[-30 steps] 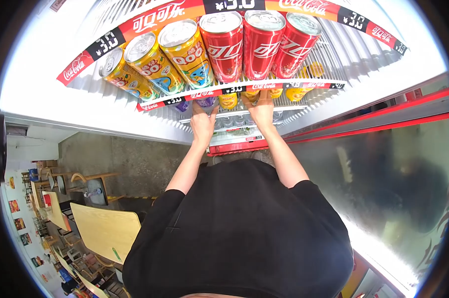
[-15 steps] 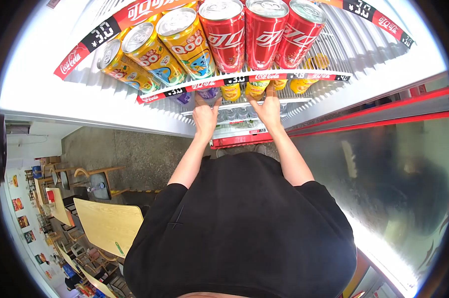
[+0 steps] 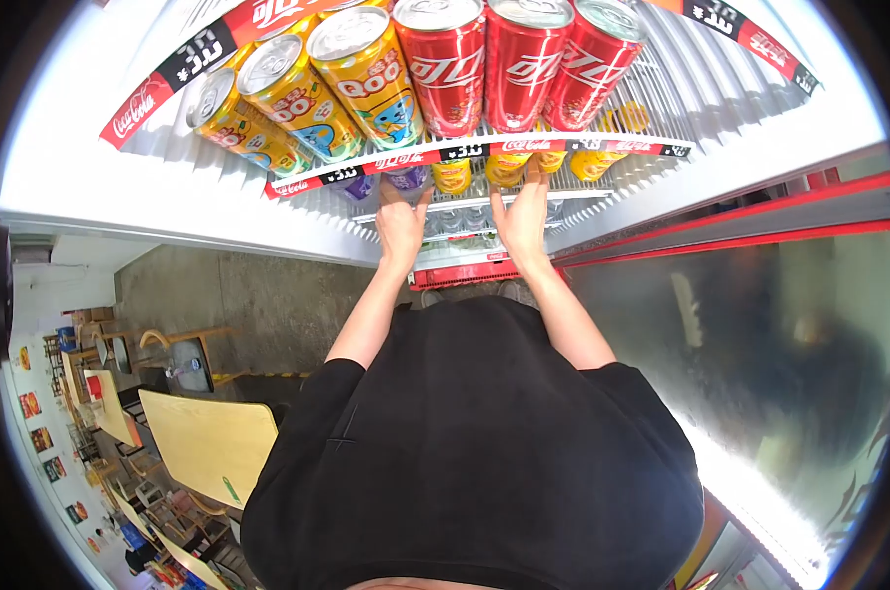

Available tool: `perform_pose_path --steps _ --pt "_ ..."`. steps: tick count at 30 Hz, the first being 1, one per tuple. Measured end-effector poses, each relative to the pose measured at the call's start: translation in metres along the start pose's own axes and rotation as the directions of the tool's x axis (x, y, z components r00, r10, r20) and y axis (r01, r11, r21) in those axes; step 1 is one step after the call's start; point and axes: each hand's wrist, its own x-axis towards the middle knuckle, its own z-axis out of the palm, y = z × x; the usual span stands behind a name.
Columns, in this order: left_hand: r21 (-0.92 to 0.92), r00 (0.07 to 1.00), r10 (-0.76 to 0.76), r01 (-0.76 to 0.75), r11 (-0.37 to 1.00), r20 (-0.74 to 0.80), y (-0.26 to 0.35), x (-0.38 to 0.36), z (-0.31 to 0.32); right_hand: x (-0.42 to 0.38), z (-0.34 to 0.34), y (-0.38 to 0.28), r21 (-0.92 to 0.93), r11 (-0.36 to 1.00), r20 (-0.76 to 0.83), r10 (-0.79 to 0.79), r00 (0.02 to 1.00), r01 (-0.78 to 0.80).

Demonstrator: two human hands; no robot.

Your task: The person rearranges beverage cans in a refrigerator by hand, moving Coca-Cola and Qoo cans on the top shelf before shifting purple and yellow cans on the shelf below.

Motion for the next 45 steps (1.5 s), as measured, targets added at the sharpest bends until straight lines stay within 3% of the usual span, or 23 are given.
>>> perform_pose_path --steps 1,5,8,9,12,13,19,25,28,31,35,38,45 --pt "-0.004 1.0 -0.004 0.004 1.0 -0.003 -0.001 -0.001 0.001 -0.01 -0.004 -0.006 -0.047 0.995 -0.079 -0.09 0.993 0.087" --pt "-0.044 1.0 -0.026 0.027 0.999 0.014 0.001 -0.001 -0.001 -0.042 0.001 -0.003 0.223 0.968 0.156 -0.153 0.976 0.116" --pt "-0.045 0.999 -0.034 0.036 0.998 0.031 -0.002 -0.001 0.003 -0.034 0.007 -0.016 0.247 0.959 0.183 -0.187 0.965 0.139" --pt "-0.047 0.998 -0.044 0.046 0.998 0.047 -0.002 0.0 0.002 -0.027 0.009 -0.02 0.218 0.952 0.166 -0.252 0.954 0.214" --pt "-0.081 0.999 -0.026 0.028 0.996 0.025 0.001 0.0 -0.002 -0.015 0.017 -0.04 0.21 0.97 0.174 -0.159 0.972 0.121" --pt "-0.08 1.0 -0.003 0.004 0.997 0.009 0.0 0.0 -0.001 -0.012 0.028 -0.037 0.197 0.967 0.126 -0.187 0.974 0.161" --pt "-0.137 0.999 -0.03 0.032 0.99 0.015 0.003 0.0 -0.003 -0.01 0.062 -0.015 0.213 0.976 0.274 -0.014 0.962 -0.047" --pt "-0.232 0.998 -0.021 0.035 0.972 0.063 -0.003 -0.004 -0.002 -0.012 0.051 -0.014 0.203 0.979 0.296 -0.059 0.953 -0.002" --pt "-0.241 0.996 0.079 -0.086 0.967 -0.036 0.001 -0.012 -0.012 -0.012 0.052 -0.012 0.209 0.977 0.251 -0.102 0.962 0.049" --pt "-0.356 0.992 0.076 -0.107 0.928 -0.101 -0.005 -0.03 -0.023 -0.012 0.054 -0.007 0.221 0.975 0.281 -0.082 0.956 0.019" --pt "-0.383 0.992 0.02 -0.065 0.922 -0.121 -0.009 -0.057 -0.043 -0.013 0.053 -0.006 0.237 0.971 0.278 -0.081 0.957 0.014" --pt "-0.327 0.973 -0.009 -0.069 0.943 -0.231 -0.011 -0.059 -0.045 -0.012 0.053 -0.007 0.23 0.973 0.284 -0.073 0.956 0.006" --pt "-0.305 0.969 -0.071 -0.004 0.952 -0.238 -0.016 -0.026 -0.039 -0.011 0.053 -0.008 0.219 0.974 0.322 -0.014 0.947 -0.061"
